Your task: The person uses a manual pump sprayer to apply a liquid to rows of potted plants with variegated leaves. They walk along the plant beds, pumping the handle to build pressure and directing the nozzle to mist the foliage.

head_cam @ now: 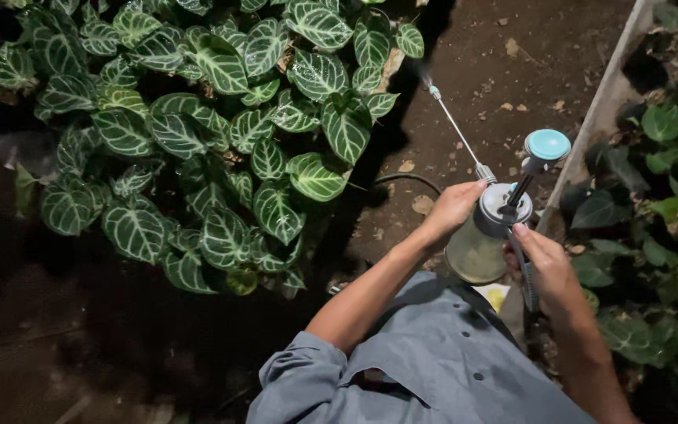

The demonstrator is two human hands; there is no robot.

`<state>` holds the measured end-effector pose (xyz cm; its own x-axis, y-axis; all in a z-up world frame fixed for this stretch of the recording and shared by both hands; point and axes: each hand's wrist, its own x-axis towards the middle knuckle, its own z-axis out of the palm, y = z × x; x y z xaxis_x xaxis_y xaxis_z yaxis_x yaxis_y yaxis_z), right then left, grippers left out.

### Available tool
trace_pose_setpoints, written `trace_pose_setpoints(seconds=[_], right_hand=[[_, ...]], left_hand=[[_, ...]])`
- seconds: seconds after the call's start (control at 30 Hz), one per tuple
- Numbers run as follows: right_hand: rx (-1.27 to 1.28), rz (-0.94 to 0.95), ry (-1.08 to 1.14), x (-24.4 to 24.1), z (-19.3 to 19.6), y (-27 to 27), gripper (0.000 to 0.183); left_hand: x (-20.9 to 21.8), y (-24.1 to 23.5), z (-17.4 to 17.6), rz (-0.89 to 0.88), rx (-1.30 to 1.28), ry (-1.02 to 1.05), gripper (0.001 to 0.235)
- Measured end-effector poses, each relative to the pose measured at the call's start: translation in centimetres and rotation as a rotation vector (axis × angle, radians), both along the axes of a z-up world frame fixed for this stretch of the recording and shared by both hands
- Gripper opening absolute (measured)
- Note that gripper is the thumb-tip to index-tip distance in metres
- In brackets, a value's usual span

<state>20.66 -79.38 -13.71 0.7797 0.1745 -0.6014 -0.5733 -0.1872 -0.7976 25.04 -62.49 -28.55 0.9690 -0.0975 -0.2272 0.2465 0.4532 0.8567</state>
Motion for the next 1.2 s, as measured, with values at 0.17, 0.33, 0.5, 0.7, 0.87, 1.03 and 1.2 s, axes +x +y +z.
trace_pose_setpoints(seconds=[0.17,0.33,0.5,0.7,0.87,1.03,1.2], right_hand=[[0.009,0.061,0.046,4.2,0.1,-2.5,0.042],[-0.037,0.134,0.041,6.7,1.1,-3.3,0.038],[-0.101,0.305,0.038,9.9,2.1,-3.4,0.035],[-0.171,0.567,-0.041,13.0,3.1,-2.1,0.041],[-0.137,0.67,-0.02,16.2,3.5,0.6,0.038],[-0.098,0.855,-0.061,19.7,3.5,4.3,0.041],[-0.249,1.145,-0.124,24.0,4.4,8.6,0.042]], left_hand=[[4.5,-2.4,-2.7,0.015,-0.002,-0.041,0.042],[5.2,-2.4,-1.4,0.073,0.012,-0.045,0.044],[3.5,-1.4,2.6,0.198,-0.054,0.024,0.04],[1.1,0.1,3.7,0.329,0.059,-0.046,0.037],[1.5,5.0,7.3,0.29,0.444,-0.044,0.038],[-1.7,12.2,16.5,0.209,0.882,0.074,0.034],[-2.2,15.3,24.0,0.801,0.918,-0.001,0.024]])
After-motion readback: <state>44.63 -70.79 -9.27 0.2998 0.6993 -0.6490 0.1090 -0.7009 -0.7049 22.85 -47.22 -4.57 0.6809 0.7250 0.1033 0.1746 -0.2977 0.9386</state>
